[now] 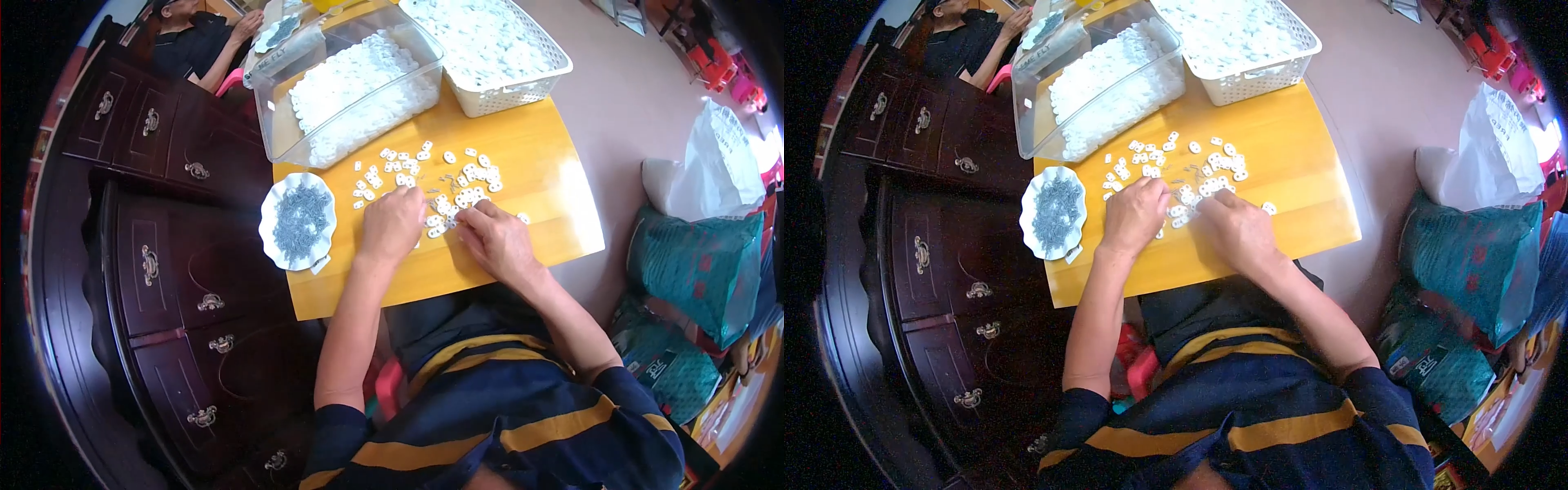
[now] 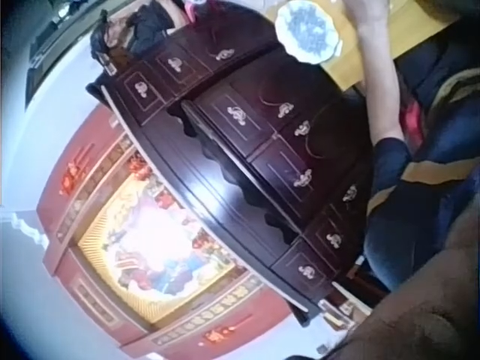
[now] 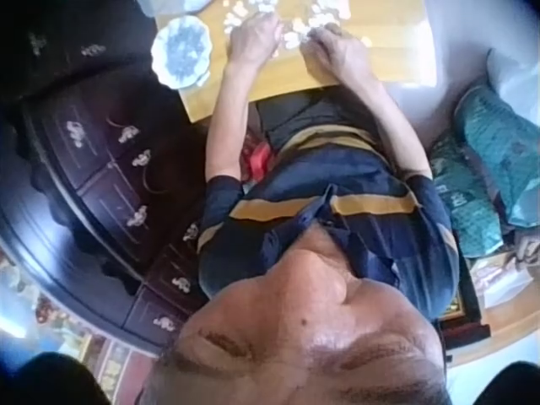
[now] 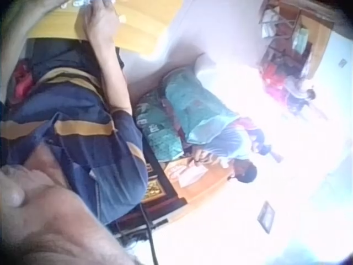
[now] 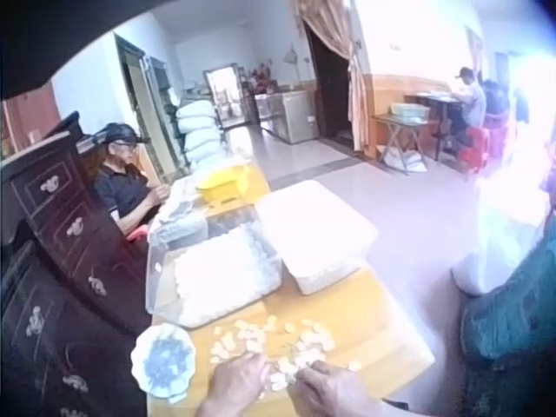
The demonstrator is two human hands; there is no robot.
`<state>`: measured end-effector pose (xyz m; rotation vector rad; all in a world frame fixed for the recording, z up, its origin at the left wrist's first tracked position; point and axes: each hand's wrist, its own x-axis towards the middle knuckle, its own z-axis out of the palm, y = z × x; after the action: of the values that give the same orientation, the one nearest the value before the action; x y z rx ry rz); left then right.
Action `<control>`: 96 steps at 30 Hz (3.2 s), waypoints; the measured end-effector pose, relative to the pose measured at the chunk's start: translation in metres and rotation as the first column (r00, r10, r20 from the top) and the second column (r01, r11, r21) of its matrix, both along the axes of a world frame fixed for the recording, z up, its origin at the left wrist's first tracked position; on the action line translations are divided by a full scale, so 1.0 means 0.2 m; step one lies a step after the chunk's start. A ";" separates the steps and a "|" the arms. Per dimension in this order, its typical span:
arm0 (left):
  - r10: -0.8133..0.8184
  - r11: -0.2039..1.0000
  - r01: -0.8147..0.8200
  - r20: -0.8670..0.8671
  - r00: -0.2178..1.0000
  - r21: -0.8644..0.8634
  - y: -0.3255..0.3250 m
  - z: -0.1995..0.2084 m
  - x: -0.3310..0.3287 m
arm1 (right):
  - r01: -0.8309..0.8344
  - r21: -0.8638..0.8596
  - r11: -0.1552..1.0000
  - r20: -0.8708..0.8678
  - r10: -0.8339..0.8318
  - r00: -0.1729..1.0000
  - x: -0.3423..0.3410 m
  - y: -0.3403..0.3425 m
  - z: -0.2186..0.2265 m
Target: Manually assembling small white plastic components by inserting metal pins into them.
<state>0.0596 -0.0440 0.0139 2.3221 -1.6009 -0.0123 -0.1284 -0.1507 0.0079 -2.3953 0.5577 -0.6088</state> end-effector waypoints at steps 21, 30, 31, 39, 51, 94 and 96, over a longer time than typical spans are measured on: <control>0.095 0.990 -0.069 -0.220 0.971 0.121 0.10 0.07 -0.06 | -0.070 -0.081 0.994 -0.096 0.062 0.993 0.10 -0.02 -0.08; -0.022 0.991 -0.042 -0.464 0.886 -0.126 0.18 0.14 -0.36 | -0.100 0.691 0.716 0.110 0.033 0.993 -0.08 0.04 -0.01; -0.026 0.992 -0.034 -0.454 0.890 -0.122 0.18 0.13 -0.38 | -0.135 0.823 0.552 0.144 0.028 0.989 -0.10 0.05 -0.01; -0.038 0.995 0.002 -0.353 0.935 -0.101 0.14 0.11 -0.40 | -0.150 0.965 0.215 0.139 0.065 0.988 -0.16 0.02 -0.04; -0.251 0.894 0.106 -0.289 0.924 -0.436 0.11 0.12 -0.42 | -0.124 0.992 0.034 0.125 -0.029 0.992 -0.19 -0.02 -0.04; -0.205 0.838 -0.283 -0.750 0.628 -0.466 0.15 -0.05 -0.43 | -0.013 0.071 0.997 0.008 0.012 1.000 -0.13 -0.03 0.00; -0.206 0.835 -0.302 -0.770 0.603 -0.460 0.14 -0.06 -0.43 | -0.023 -0.055 0.998 -0.005 0.023 1.000 -0.12 -0.04 -0.01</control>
<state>-0.0273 -0.0153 0.0015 1.5145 -0.8813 -0.4612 -0.1532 -0.1578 0.0052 -2.4520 0.5213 -0.6162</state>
